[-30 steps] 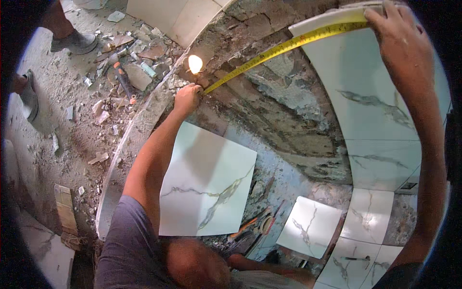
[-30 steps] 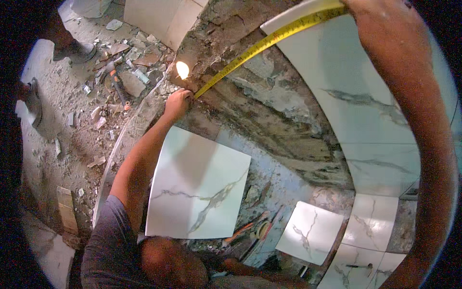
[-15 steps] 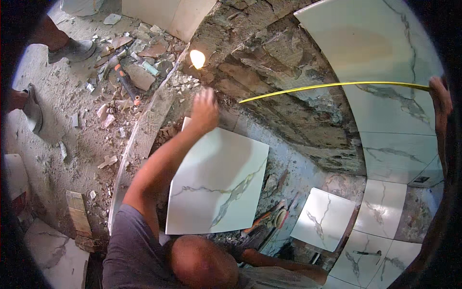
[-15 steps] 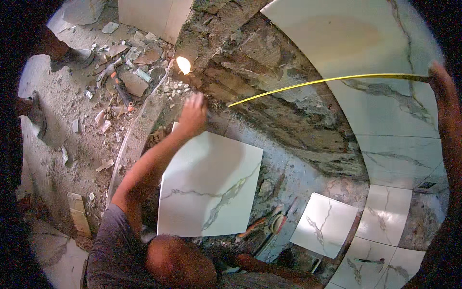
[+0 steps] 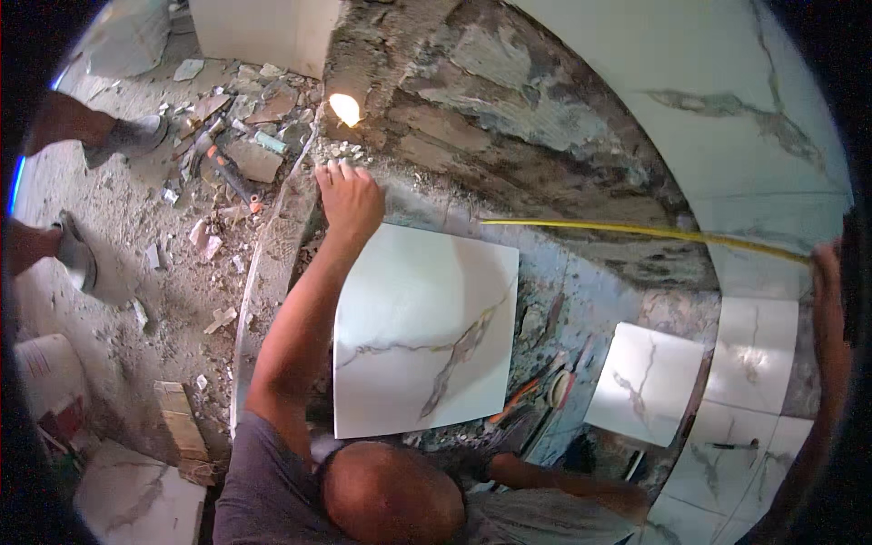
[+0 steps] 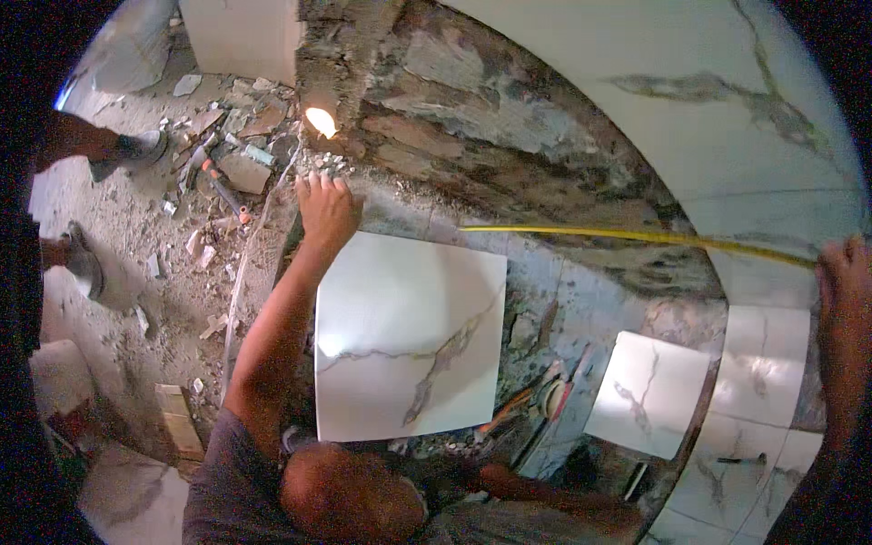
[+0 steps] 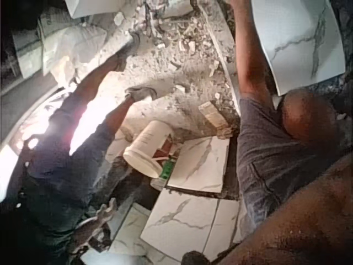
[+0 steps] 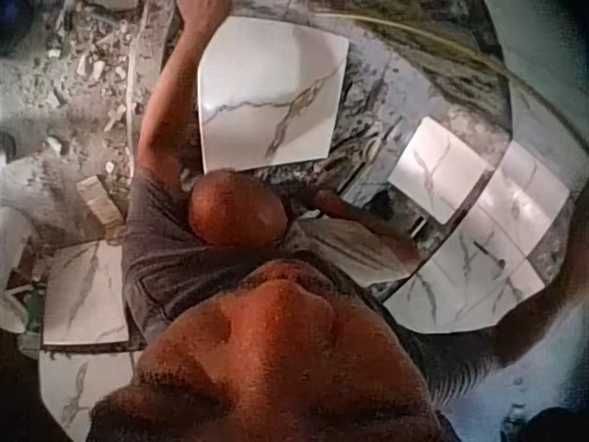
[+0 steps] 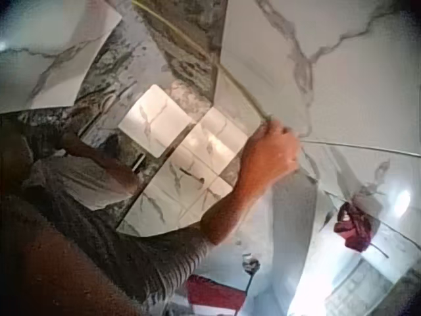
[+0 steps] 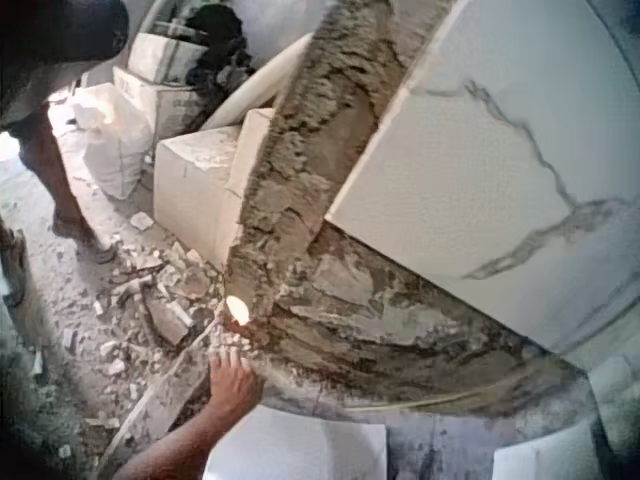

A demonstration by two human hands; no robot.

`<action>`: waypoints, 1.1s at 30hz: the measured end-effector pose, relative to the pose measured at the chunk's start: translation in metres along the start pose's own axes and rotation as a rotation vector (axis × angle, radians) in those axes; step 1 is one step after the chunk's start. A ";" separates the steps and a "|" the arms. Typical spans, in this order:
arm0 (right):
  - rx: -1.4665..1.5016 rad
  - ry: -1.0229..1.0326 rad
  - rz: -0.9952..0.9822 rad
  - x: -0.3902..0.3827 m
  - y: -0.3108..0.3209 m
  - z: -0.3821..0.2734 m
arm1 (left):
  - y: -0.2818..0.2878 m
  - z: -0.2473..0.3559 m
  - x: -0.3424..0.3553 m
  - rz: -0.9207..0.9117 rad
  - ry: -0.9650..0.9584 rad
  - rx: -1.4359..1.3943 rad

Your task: The recorder retrieves a stack of tiles and proceeds to install them on a bathroom wall alongside a helper.

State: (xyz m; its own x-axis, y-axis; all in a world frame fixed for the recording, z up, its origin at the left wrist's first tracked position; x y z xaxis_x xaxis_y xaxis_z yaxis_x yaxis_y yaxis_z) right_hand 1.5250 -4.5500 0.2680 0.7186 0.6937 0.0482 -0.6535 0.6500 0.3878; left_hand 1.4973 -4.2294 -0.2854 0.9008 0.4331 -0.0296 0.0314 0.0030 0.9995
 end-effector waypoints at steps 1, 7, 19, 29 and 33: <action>-0.034 -0.149 -0.162 -0.030 -0.028 0.009 | 0.005 -0.008 -0.004 0.115 -0.057 -0.067; 0.615 -0.271 -0.902 -0.277 -0.211 -0.008 | 0.004 -0.040 -0.018 0.102 -0.324 -0.325; 1.087 -0.594 -0.666 -0.335 -0.265 -0.103 | 0.108 0.050 -0.053 -0.066 -0.768 -0.024; 0.603 -0.304 -0.168 -0.150 -0.196 -0.044 | 0.079 0.096 -0.078 0.046 -0.909 -0.608; 0.912 -0.347 -0.578 -0.156 -0.206 -0.058 | 0.051 0.061 -0.069 -0.202 -0.668 -0.744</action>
State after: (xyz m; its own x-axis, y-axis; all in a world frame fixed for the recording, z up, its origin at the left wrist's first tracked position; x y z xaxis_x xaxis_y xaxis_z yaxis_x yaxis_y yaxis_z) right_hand 1.5334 -4.7740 0.1273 0.9764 0.1474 -0.1579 0.1124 0.2779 0.9540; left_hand 1.4631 -4.3146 -0.2331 0.9732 -0.2281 0.0294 0.1373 0.6787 0.7214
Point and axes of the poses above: each hand's wrist, its own x-axis towards the middle knuckle, its own y-axis out of the back of the hand, z = x × y, the point moved 1 cm from there along x, towards the middle knuckle, and after that the axes turned 9 degrees about x, right-handed, at the moved point
